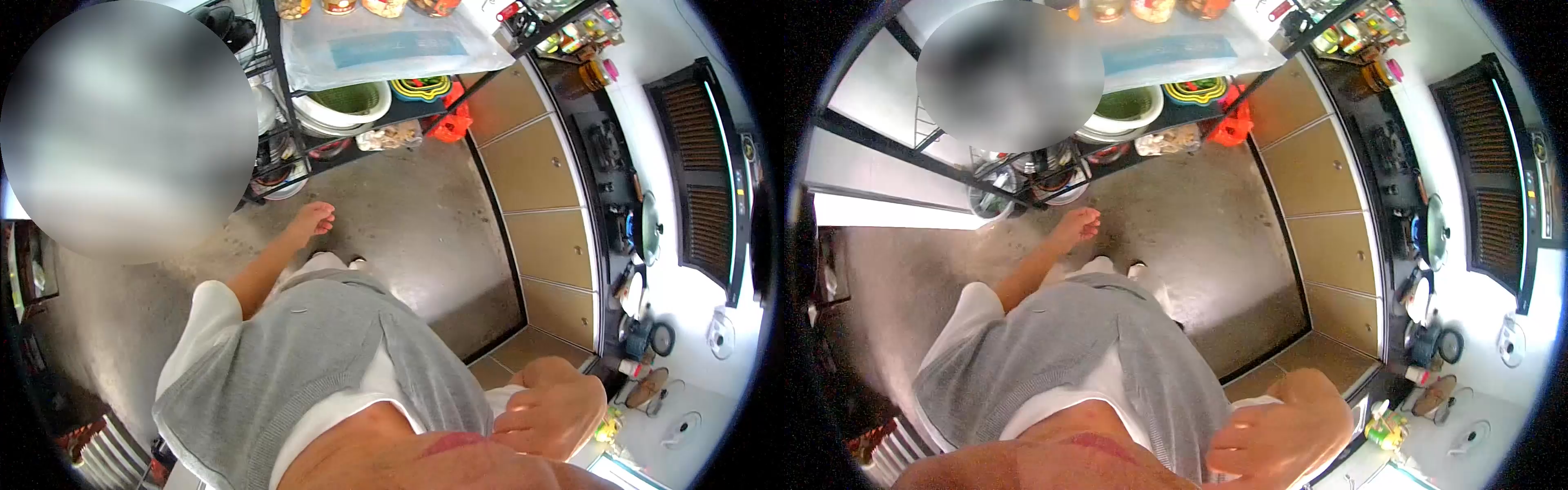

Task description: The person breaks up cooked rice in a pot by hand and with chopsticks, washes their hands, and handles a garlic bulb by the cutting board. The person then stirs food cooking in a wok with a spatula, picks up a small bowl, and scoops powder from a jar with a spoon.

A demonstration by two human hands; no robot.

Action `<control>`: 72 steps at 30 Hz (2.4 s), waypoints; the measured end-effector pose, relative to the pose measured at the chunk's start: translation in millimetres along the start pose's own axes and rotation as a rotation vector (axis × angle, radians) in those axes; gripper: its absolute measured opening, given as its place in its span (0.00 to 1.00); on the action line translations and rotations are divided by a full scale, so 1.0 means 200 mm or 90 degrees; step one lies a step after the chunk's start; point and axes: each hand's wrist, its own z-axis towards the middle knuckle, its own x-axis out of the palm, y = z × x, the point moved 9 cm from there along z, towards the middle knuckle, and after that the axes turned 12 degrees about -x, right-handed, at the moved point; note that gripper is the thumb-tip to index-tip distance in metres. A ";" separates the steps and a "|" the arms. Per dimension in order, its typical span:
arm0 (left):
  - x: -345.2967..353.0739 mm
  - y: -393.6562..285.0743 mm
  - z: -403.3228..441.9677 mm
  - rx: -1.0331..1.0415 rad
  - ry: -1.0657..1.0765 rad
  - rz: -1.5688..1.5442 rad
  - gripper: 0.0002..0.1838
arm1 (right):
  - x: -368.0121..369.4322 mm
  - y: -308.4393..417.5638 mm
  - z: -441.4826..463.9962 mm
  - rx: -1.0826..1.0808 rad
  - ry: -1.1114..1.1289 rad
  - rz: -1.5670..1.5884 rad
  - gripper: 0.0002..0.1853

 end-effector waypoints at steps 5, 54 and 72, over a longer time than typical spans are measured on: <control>-0.02 -0.05 0.08 0.003 0.013 0.115 0.11 | -0.05 -0.02 0.00 0.174 -0.085 -0.272 0.14; 3.86 0.70 1.17 -0.174 0.405 0.609 0.08 | -0.61 1.51 -1.74 0.346 -0.401 -0.568 0.07; 4.44 1.01 1.28 -0.265 0.468 0.718 0.09 | -0.94 1.84 -2.28 0.373 -0.390 -0.573 0.10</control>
